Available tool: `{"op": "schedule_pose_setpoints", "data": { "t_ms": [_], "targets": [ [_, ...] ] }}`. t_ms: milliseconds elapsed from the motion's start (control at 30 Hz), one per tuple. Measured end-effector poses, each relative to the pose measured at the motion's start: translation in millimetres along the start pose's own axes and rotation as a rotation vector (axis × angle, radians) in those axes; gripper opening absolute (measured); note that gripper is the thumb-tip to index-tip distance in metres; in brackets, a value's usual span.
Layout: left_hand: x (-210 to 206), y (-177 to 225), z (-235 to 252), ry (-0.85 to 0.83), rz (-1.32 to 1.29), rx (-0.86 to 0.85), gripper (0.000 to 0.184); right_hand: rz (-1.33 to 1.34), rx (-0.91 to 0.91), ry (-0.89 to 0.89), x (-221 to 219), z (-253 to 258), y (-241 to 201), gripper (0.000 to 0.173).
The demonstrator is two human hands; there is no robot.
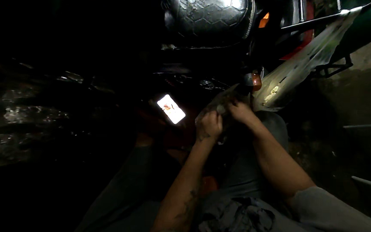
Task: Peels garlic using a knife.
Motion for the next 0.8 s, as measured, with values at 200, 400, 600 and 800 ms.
{"op": "schedule_pose_setpoints", "data": {
  "t_ms": [200,400,600,800],
  "targets": [
    [3.4,20.3,-7.9,0.056,0.105,-0.104,0.036,0.24,0.013,-0.084,-15.3,-14.1,-2.0,0.048],
    [4.9,23.2,-2.9,0.077,-0.054,-0.397,0.033,0.326,-0.009,-0.087,-15.6,-10.7,3.6,0.04],
    [6.2,15.4,3.0,0.018,-0.507,-0.278,0.038,0.571,-0.005,-0.233,-23.2,-4.7,14.8,0.032],
    [-24.4,-6.2,3.4,-0.149,-1.274,0.188,0.037,0.79,-0.15,-0.357,-30.3,-5.2,21.8,0.032]
  ]
}}
Point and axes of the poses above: each hand's wrist, its own z-axis towards the middle knuckle, its own x-axis out of the back of the hand, y = z × x, the point moved 7 cm from there along z, towards the middle knuckle, and after that the axes turned 1 degree about x, right-handed, at the moved point
